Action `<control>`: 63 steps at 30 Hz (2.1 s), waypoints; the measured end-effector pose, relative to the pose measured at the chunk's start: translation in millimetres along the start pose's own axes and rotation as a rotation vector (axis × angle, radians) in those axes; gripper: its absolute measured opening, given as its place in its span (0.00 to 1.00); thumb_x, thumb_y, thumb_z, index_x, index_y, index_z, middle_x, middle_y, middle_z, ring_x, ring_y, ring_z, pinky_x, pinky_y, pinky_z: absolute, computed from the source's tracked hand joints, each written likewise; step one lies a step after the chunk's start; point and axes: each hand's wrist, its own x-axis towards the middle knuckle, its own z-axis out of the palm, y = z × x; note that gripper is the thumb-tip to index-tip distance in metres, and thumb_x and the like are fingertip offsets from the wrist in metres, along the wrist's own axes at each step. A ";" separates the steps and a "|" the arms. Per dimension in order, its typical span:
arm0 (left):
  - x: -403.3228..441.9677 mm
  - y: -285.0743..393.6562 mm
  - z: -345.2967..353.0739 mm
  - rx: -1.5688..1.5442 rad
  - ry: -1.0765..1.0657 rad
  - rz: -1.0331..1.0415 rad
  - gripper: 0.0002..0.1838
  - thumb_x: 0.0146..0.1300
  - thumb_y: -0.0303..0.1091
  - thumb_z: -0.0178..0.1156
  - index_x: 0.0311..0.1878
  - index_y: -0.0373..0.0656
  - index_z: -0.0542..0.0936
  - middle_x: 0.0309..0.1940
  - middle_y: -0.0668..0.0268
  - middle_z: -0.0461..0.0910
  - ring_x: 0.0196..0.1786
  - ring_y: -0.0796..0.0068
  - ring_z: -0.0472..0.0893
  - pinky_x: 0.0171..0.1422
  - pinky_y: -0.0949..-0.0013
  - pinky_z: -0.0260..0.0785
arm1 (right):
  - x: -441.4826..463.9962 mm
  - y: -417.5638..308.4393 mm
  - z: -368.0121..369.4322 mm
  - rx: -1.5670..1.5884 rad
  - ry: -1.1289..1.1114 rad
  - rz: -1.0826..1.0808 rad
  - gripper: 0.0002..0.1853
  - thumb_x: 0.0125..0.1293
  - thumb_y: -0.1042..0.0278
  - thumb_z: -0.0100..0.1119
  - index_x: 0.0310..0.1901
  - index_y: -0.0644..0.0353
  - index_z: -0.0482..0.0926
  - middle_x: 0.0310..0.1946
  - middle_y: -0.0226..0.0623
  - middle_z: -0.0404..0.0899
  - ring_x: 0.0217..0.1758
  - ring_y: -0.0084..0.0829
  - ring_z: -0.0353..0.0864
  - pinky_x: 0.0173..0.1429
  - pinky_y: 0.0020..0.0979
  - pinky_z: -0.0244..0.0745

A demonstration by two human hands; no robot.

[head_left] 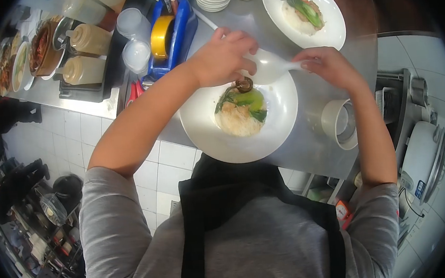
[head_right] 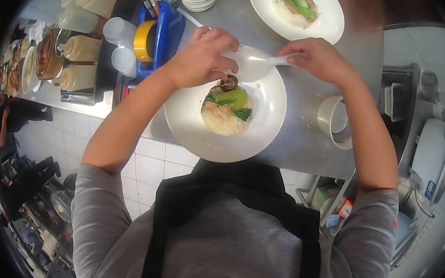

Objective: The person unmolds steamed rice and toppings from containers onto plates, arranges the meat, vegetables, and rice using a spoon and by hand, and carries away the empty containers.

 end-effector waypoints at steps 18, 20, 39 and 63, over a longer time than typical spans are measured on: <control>4.1 6.6 -3.4 -0.024 -0.110 0.071 0.15 0.38 0.34 0.72 0.34 0.60 0.84 0.54 0.71 0.70 0.64 0.66 0.64 0.66 0.52 0.55 | 5.5 -7.8 18.3 -0.367 0.147 -0.183 0.13 0.53 0.70 0.67 0.42 0.54 0.82 0.40 0.37 0.81 0.43 0.40 0.79 0.50 0.35 0.74; 8.6 5.3 -5.9 -0.016 -0.159 0.102 0.13 0.39 0.34 0.72 0.32 0.60 0.84 0.54 0.71 0.70 0.64 0.66 0.64 0.66 0.52 0.55 | 3.8 -1.9 24.1 -0.392 0.178 -0.192 0.14 0.50 0.70 0.69 0.42 0.52 0.83 0.39 0.35 0.81 0.43 0.41 0.79 0.50 0.37 0.73; -7.4 5.5 -6.1 0.059 -0.038 0.018 0.06 0.45 0.38 0.68 0.29 0.57 0.82 0.50 0.71 0.69 0.61 0.68 0.65 0.64 0.53 0.55 | -27.5 0.8 8.0 -0.099 0.105 -0.085 0.17 0.60 0.76 0.56 0.52 0.55 0.81 0.29 0.34 0.78 0.28 0.25 0.73 0.38 0.28 0.72; -17.2 37.2 -23.4 -0.057 0.110 -0.098 0.09 0.44 0.35 0.70 0.29 0.55 0.80 0.49 0.70 0.69 0.58 0.63 0.67 0.60 0.56 0.57 | -34.7 -23.2 -0.6 0.294 -0.185 0.156 0.12 0.62 0.75 0.57 0.48 0.61 0.81 0.30 0.26 0.76 0.26 0.18 0.69 0.32 0.24 0.69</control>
